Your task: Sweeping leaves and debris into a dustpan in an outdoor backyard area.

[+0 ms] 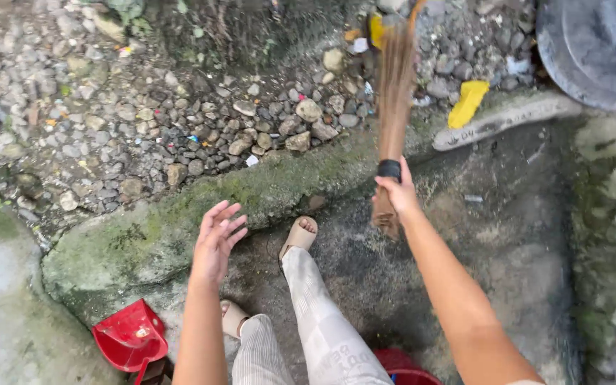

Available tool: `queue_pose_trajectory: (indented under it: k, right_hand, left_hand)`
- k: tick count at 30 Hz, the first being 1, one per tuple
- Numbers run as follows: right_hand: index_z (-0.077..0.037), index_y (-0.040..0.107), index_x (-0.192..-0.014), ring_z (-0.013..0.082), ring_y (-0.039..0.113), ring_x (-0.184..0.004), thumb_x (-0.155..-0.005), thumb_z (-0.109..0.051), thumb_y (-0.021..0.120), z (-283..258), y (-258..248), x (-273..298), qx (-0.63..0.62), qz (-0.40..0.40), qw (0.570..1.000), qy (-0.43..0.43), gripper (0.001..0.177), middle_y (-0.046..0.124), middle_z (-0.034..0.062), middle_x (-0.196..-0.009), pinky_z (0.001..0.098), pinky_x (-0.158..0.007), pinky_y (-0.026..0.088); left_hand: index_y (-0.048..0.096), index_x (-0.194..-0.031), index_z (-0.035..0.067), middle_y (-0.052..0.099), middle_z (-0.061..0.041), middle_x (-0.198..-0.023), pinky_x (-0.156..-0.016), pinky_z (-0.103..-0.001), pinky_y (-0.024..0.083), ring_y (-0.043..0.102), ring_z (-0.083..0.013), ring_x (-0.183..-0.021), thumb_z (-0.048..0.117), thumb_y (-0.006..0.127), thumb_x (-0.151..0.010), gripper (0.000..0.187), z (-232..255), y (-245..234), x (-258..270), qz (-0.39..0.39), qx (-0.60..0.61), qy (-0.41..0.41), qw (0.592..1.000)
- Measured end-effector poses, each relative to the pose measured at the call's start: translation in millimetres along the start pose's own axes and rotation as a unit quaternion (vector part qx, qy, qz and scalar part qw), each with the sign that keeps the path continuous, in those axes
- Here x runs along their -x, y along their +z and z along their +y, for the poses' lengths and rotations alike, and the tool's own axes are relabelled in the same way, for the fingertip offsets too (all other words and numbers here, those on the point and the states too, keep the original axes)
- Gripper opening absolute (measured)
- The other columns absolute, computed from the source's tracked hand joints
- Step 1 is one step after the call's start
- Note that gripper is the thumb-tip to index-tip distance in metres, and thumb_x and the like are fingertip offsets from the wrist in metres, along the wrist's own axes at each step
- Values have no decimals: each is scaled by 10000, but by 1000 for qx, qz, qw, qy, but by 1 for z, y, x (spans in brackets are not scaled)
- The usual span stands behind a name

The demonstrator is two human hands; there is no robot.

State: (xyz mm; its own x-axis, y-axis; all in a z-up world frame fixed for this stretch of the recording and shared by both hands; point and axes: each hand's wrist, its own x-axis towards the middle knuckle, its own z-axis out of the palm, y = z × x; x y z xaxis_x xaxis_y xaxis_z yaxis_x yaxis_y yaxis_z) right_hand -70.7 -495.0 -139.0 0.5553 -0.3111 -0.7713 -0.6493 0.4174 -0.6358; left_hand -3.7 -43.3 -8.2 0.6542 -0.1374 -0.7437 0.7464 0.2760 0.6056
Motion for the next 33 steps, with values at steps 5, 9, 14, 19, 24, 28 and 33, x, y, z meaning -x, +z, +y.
queue_pose_trajectory:
  k: [5, 9, 14, 19, 24, 28, 33]
  right_hand:
    - [-221, 152, -1678, 233, 680, -666, -818, -141, 763, -68, -11, -12, 29, -49, 987, 149, 1058, 662, 161, -912, 398, -528, 601]
    - [-233, -81, -1633, 311, 672, -711, -827, -89, 756, -55, -27, -67, 140, -18, 975, 172, 1172, 635, 263, -1040, 452, -548, 587]
    - [-124, 96, -1611, 321, 678, -681, -836, -103, 781, -1, 18, -27, 201, 24, 978, 57, 1035, 644, 190, -1071, 457, -535, 595]
    - [-101, 267, -1477, 264, 669, -659, -836, -132, 780, 20, 86, 85, 124, -6, 991, 54, 822, 632, 154, -928, 425, -547, 598]
    - [-102, 333, -1410, 248, 696, -678, -808, -117, 738, 21, 123, 147, 86, -87, 980, 159, 727, 661, 140, -851, 423, -572, 618]
    - [-126, 327, -1423, 253, 695, -693, -823, -124, 721, 28, 179, 159, 123, -146, 969, 157, 718, 668, 149, -869, 423, -582, 616]
    - [-144, 369, -1485, 290, 679, -694, -866, -205, 646, 50, 279, 140, 219, -213, 949, 81, 681, 655, 179, -910, 439, -570, 597]
  left_hand:
    - [455, -1461, 98, 556, -136, -1467, -1069, -463, 497, 596, -291, -1276, 239, 582, -960, 535, 9, 68, -24, -68, 32, 52, 996]
    - [464, -1457, 97, 565, -134, -1468, -1056, -451, 501, 610, -284, -1256, 223, 598, -968, 522, 8, 115, -43, -125, 68, 76, 987]
    - [469, -1457, 121, 569, -117, -1469, -1043, -415, 496, 607, -258, -1263, 217, 562, -980, 495, 14, 131, -38, -142, 72, 92, 983]
    - [471, -1461, 136, 566, -91, -1473, -1039, -407, 494, 606, -248, -1267, 226, 555, -983, 493, 9, 95, -10, -115, 91, 107, 983]
    - [494, -1449, 156, 569, -59, -1462, -1044, -413, 462, 564, -237, -1307, 247, 591, -954, 513, -31, 40, 1, -36, 87, 81, 992]
    - [478, -1466, 182, 516, -81, -1502, -1045, -410, 423, 520, -258, -1304, 257, 609, -922, 565, -97, -7, -10, 4, 53, 66, 996]
    - [299, -1565, 224, 387, -215, -1518, -1043, -499, 432, 498, -355, -1316, 447, 716, -827, 876, -105, -57, -16, 84, -14, -61, 995]
